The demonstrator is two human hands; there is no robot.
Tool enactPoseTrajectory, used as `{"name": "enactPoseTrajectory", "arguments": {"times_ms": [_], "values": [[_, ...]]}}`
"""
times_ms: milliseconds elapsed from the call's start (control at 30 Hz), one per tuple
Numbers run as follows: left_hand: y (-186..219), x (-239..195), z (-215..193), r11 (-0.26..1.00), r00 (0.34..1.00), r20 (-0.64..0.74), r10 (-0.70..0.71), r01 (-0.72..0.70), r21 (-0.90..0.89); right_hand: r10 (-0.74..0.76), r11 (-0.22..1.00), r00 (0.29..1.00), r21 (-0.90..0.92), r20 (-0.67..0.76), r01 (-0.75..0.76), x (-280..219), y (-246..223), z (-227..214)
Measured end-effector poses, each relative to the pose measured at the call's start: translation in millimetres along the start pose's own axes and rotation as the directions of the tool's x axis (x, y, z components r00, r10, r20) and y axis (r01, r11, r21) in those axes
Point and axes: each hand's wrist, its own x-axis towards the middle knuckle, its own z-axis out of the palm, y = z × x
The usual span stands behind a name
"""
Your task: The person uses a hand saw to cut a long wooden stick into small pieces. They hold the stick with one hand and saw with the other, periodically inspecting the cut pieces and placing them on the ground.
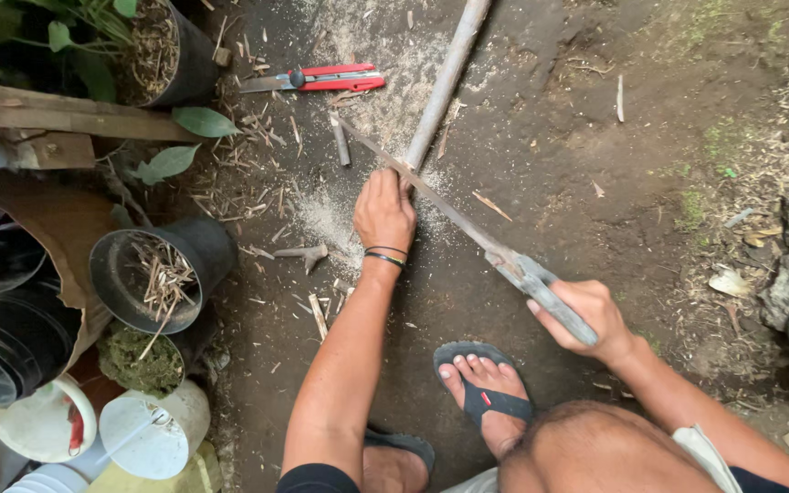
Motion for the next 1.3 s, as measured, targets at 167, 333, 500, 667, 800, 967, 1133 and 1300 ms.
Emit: {"name": "enactPoseTrajectory", "arguments": {"times_ms": [167,333,500,667,800,967,1133,1300], "values": [[0.7,1.5,-8.9,0.991,0.998,-0.061,0.028,-0.036,-0.132,0.017,1.000,0.999,0.011,-0.047,-0.017,-7.7,-6.6,-3.2],[8.2,4.9,-18.2,0.998,0.997,-0.078,0.024,-0.029,-0.058,0.042,0.999,0.998,0.015,-0.039,-0.041,-5.4,-19.0,-7.8],[13.4,3.3,-15.1,0.999,0.999,-0.047,-0.021,0.023,0.038,0.058,0.998,0.998,-0.007,-0.030,-0.058,-3.9,-22.3,-7.2],[9.3,3.6,-12.2,0.998,0.998,-0.048,0.048,-0.046,0.043,0.141,0.990,0.990,0.029,-0.015,-0.141,2.2,-21.4,-0.2],[7.4,5.9,-12.4,0.998,0.996,-0.065,0.067,-0.067,0.003,0.125,0.992,0.992,0.031,-0.033,-0.124,22.4,-22.0,10.5],[0.5,2.6,-5.8,0.995,0.994,-0.051,0.092,-0.090,0.042,0.014,0.999,0.998,0.030,-0.055,-0.013,62.3,-21.2,27.6],[-2.2,4.0,-0.5,0.997,0.997,-0.047,0.058,-0.056,0.054,0.014,0.997,0.999,0.081,-0.043,-0.010,92.0,-19.7,35.2],[-0.9,2.8,-3.9,0.994,0.992,-0.075,0.101,-0.098,0.051,-0.015,0.998,0.999,0.061,-0.051,0.018,79.0,-12.7,37.8]]}}
